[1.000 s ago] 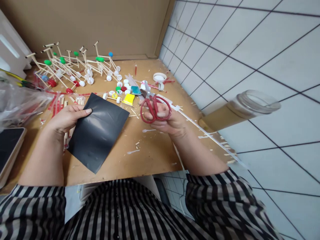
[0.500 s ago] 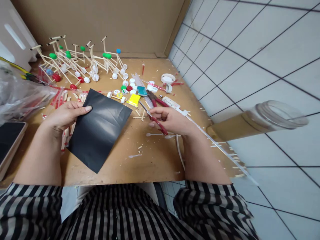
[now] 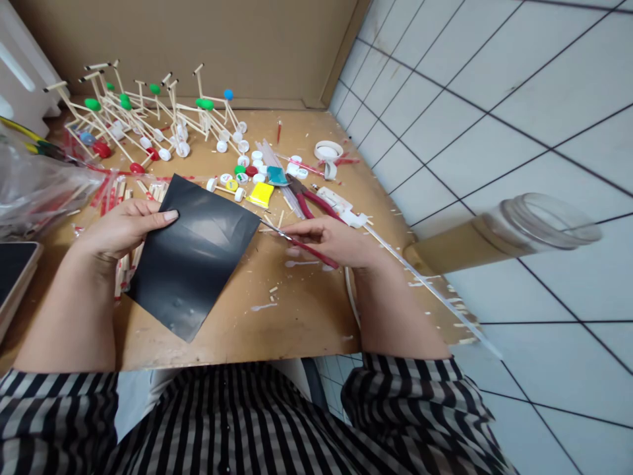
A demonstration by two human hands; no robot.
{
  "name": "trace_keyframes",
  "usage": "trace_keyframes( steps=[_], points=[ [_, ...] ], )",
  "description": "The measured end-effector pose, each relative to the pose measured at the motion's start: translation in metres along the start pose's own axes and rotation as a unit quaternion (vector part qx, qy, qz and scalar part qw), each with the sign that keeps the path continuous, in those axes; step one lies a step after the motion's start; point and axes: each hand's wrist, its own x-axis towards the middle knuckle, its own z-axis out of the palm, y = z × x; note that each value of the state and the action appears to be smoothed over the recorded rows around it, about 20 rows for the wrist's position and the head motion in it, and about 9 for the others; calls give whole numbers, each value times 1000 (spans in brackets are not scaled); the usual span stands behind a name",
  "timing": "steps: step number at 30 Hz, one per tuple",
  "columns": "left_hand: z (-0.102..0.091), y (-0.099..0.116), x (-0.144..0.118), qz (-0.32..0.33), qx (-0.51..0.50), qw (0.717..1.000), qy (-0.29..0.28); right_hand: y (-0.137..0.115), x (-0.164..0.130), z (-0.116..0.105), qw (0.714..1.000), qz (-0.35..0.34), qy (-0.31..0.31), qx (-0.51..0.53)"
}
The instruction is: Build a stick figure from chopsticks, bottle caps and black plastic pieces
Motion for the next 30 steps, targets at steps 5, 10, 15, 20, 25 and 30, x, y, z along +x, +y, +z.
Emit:
trace_keyframes(
  steps=[5, 10, 15, 20, 25, 30],
  points=[
    [3, -1, 1, -2, 1, 1000, 3, -3, 1, 1, 1000, 7, 1, 3],
    [3, -2, 2, 0, 3, 1000, -1, 0, 3, 6, 1000, 11, 3, 12],
    [1, -4, 3, 10, -1, 999, -34, 1, 5, 8, 1000, -9, -1, -1],
    [2, -4, 4, 2, -3, 1000, -28, 1, 5, 8, 1000, -10, -5, 1],
    [1, -5, 4, -3, 7, 999, -33, 2, 5, 9, 1000, 6, -16, 20],
    [1, -5, 4, 1, 7, 1000, -25, 4, 5, 9, 1000, 0, -21, 10]
  ],
)
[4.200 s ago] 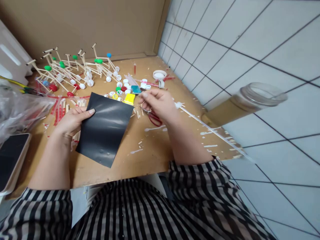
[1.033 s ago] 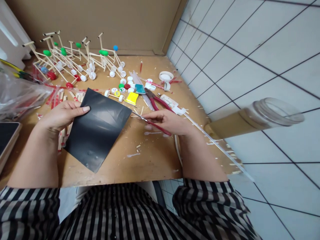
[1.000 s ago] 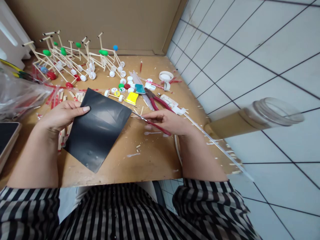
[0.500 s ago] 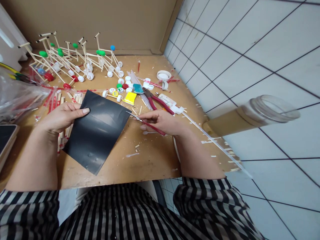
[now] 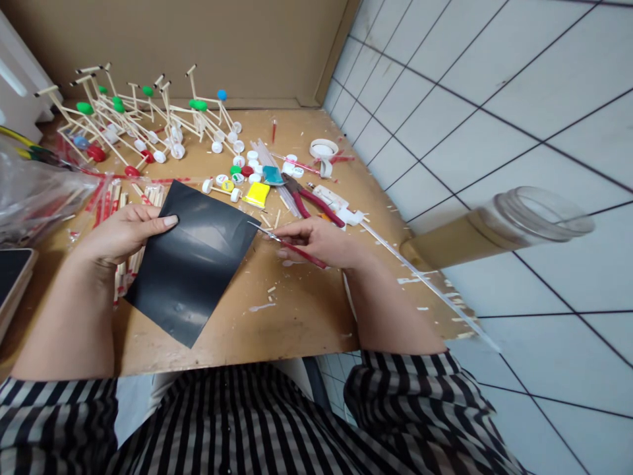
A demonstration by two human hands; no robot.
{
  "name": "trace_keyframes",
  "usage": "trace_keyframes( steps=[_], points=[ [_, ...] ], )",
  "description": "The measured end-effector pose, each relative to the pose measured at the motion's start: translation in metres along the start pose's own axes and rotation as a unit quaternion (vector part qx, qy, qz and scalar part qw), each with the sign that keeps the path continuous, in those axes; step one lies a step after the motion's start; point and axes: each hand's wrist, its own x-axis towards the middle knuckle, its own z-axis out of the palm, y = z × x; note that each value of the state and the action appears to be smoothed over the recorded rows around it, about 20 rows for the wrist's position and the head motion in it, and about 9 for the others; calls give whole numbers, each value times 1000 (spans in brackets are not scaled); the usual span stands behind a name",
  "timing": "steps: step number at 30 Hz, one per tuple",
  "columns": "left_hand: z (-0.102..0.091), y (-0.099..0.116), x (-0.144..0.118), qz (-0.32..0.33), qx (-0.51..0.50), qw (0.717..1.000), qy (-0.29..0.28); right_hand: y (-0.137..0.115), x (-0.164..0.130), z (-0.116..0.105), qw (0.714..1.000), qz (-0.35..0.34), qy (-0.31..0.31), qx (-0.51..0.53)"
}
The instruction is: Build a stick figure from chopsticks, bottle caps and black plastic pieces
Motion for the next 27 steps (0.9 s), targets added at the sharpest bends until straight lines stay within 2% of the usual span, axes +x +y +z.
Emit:
trace_keyframes(
  steps=[9, 27],
  points=[
    [2, 1, -1, -4, 8, 1000, -10, -5, -1, 0, 1000, -7, -2, -28],
    [7, 4, -3, -9, 11, 1000, 8, -4, 0, -1, 997, -21, 6, -69]
  ],
)
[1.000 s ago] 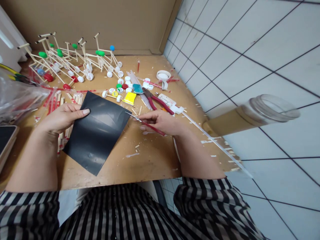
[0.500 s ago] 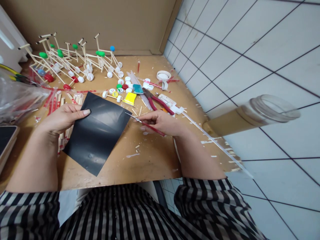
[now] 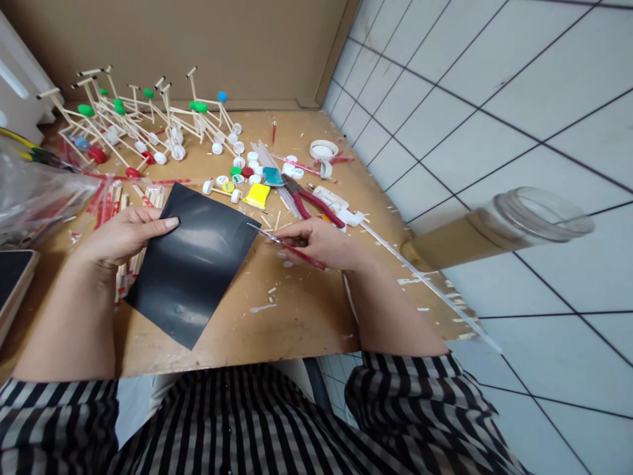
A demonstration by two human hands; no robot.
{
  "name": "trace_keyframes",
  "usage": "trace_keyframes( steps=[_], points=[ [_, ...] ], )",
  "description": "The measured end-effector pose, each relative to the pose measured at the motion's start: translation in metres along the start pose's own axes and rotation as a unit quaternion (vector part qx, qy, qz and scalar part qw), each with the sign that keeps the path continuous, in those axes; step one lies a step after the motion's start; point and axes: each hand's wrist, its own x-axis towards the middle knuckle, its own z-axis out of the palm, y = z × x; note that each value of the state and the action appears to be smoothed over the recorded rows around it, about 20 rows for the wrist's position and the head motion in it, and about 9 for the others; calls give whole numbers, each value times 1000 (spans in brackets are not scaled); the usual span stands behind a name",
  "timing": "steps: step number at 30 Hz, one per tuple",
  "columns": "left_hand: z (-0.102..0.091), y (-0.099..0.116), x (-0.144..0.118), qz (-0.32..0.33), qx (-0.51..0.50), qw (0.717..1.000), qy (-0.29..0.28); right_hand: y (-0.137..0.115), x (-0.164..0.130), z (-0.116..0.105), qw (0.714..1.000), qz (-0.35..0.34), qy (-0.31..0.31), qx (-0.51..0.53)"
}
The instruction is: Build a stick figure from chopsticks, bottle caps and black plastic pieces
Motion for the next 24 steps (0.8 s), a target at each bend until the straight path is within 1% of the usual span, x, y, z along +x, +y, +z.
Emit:
trace_keyframes(
  steps=[6, 11, 15, 17, 20, 24],
  points=[
    [-4, -2, 1, 8, 6, 1000, -28, -2, 0, -1, 1000, 0, -10, -16],
    [-6, -1, 0, -1, 12, 999, -31, -3, -1, -1, 1000, 5, -10, -4],
    [-11, -10, 5, 10, 4, 999, -47, -3, -1, 0, 1000, 10, -6, 17],
    [-15, -17, 10, 28, -8, 998, -50, -4, -1, 1, 1000, 8, -11, 24],
    [-19, -25, 15, 30, -7, 998, -56, -4, 0, 1, 999, 3, -22, 30],
    [-17, -20, 13, 31, -4, 998, -63, -5, 0, 1, 999, 6, -28, 40]
  ],
)
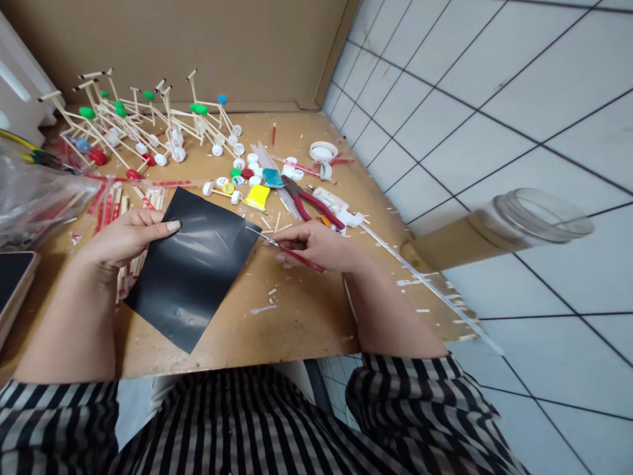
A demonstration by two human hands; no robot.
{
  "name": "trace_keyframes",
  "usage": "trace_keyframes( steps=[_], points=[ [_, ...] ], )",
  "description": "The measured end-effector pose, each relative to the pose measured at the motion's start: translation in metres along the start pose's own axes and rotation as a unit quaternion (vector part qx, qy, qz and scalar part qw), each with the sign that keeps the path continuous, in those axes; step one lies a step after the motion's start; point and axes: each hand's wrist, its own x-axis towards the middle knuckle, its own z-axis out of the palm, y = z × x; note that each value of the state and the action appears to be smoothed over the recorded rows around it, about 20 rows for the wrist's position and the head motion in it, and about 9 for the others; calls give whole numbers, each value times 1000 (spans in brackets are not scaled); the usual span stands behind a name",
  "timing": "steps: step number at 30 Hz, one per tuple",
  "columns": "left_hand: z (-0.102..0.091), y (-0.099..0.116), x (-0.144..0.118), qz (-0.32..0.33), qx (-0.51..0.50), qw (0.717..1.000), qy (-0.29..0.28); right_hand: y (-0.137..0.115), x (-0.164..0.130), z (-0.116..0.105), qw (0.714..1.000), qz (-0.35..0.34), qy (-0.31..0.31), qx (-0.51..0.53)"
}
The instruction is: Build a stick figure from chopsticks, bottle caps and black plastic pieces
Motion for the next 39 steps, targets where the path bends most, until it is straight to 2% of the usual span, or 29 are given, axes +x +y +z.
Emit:
trace_keyframes(
  steps=[5, 11, 15, 20, 23, 24, 32, 39],
  points=[
    [5, 8, -5, -9, 15, 1000, -3, -3, -1, 0, 1000, -9, 4, -9],
    [-4, -2, 1, 3, 4, 1000, -2, -4, -2, 2, 1000, -19, 1, -18],
    [-3, -4, 1, 5, -4, 1000, -1, -1, 0, 4, 1000, -17, 9, -4],
    [5, 4, -4, 4, -11, 1000, 2, 4, 3, 5, 1000, -16, 16, -6],
    [10, 9, -9, -21, -2, 1000, -11, 5, 3, 5, 1000, -17, 18, -9],
    [11, 10, -10, -12, -9, 1000, 4, 5, 3, 5, 1000, -18, 17, -8],
    [9, 14, -8, -16, 23, 1000, -5, 3, 1, 4, 999, -37, 6, -8],
    [11, 16, -9, -21, 10, 1000, 13, 4, 2, 5, 999, -36, 20, -18]
  ],
)
